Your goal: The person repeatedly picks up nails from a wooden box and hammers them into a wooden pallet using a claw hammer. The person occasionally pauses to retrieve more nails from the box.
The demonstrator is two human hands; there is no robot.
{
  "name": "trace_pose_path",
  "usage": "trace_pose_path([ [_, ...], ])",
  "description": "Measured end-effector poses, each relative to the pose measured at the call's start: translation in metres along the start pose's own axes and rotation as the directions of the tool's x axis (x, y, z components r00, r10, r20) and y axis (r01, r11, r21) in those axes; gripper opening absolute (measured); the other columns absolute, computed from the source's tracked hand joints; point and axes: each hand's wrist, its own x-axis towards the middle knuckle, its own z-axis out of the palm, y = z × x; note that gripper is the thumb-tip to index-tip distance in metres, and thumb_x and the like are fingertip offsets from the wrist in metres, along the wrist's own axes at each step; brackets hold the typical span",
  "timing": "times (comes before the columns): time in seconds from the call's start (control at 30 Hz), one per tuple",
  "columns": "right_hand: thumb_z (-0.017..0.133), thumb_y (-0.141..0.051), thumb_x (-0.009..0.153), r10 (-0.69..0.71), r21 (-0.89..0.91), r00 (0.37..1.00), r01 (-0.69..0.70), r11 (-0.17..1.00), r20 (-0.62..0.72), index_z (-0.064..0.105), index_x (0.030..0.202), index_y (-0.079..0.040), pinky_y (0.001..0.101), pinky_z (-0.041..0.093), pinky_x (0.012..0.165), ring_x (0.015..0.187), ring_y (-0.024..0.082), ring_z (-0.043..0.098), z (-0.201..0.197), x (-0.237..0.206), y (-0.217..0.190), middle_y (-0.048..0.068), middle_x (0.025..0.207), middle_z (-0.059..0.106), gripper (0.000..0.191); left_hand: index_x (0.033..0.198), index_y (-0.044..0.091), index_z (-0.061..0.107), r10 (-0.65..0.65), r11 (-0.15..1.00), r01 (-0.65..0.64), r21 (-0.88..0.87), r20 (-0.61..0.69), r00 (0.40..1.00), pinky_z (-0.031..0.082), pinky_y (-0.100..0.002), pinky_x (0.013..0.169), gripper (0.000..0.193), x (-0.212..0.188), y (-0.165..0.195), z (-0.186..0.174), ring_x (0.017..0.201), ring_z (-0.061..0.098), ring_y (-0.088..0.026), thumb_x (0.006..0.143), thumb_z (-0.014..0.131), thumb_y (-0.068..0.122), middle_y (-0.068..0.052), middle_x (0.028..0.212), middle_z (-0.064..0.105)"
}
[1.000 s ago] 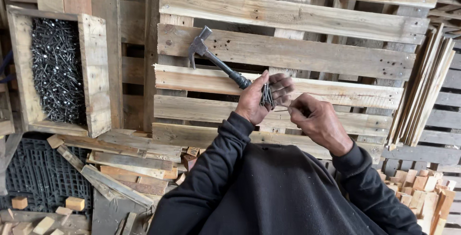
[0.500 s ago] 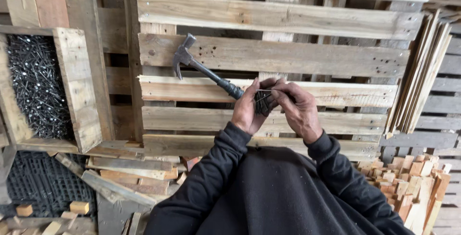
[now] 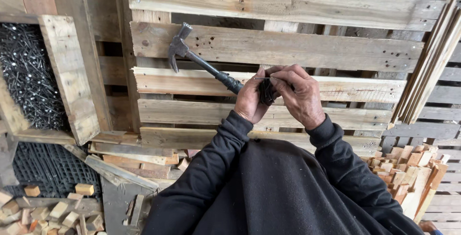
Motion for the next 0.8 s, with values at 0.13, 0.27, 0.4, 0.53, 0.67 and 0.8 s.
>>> trace_pose_path([
  [0.13,0.074,-0.008,0.100,-0.071,-0.001,0.996,0.071,0.997,-0.050,0.075,0.112,-0.005,0.0281,0.065,0.086,0.097,0.017,0.070,0.009,0.000,0.016,0.005,0.106,0.064,0.013,0.141,-0.004,0.060,0.039,0.994,-0.036,0.102,-0.032,0.999,0.055,-0.036,0.100,0.052,0.004,0.004,0.001,0.114,0.067,-0.020,0.119,0.045,0.040,-0.014,0.127,0.068],
  [0.27,0.069,-0.010,0.106,-0.127,0.071,0.979,0.140,0.988,-0.160,0.072,0.116,-0.003,0.0283,0.063,0.086,0.103,0.017,0.068,0.012,0.002,0.031,0.008,0.115,0.065,0.013,0.133,-0.001,0.061,0.053,0.996,-0.047,0.073,-0.084,0.995,0.056,-0.034,0.100,0.047,0.016,-0.001,0.004,0.110,0.069,-0.019,0.110,0.048,0.038,-0.011,0.121,0.071],
  [0.4,0.066,-0.018,0.108,0.279,0.501,0.934,-0.136,0.855,-0.222,0.068,0.107,-0.007,0.0215,0.050,0.060,0.074,0.006,0.063,0.013,-0.003,0.050,0.001,0.094,0.071,0.011,0.115,0.003,0.062,0.171,0.983,-0.156,0.095,-0.172,0.970,0.058,-0.033,0.083,0.032,0.032,-0.005,0.002,0.090,0.069,-0.018,0.112,0.056,0.034,-0.007,0.099,0.070],
  [0.53,0.068,-0.016,0.108,0.336,0.523,0.910,-0.169,0.835,-0.242,0.067,0.106,-0.005,0.0228,0.050,0.060,0.072,0.005,0.055,0.024,-0.013,0.066,-0.001,0.088,0.062,0.011,0.114,0.008,0.067,0.171,0.981,-0.146,0.131,-0.204,0.964,0.052,-0.027,0.070,0.020,0.037,-0.005,-0.007,0.075,0.061,-0.011,0.106,0.065,0.026,0.001,0.086,0.064],
  [0.67,0.067,-0.014,0.107,0.306,0.575,0.939,-0.164,0.801,-0.158,0.066,0.107,-0.004,0.0239,0.053,0.071,0.082,0.006,0.060,0.039,-0.015,0.067,-0.001,0.091,0.067,0.011,0.111,0.008,0.071,0.165,0.974,-0.126,0.189,-0.205,0.965,0.047,-0.024,0.066,0.018,0.030,-0.011,-0.015,0.071,0.054,-0.007,0.103,0.069,0.024,0.003,0.084,0.062],
  [0.8,0.067,-0.014,0.106,0.217,0.478,0.975,-0.169,0.862,-0.045,0.063,0.109,-0.002,0.0308,0.056,0.081,0.089,0.015,0.064,0.058,-0.008,0.051,0.006,0.097,0.067,0.013,0.108,0.006,0.071,0.318,0.945,-0.279,0.174,-0.267,0.910,0.043,-0.022,0.060,0.014,0.017,0.003,-0.020,0.068,0.050,-0.005,0.108,0.070,0.021,0.004,0.084,0.059],
])
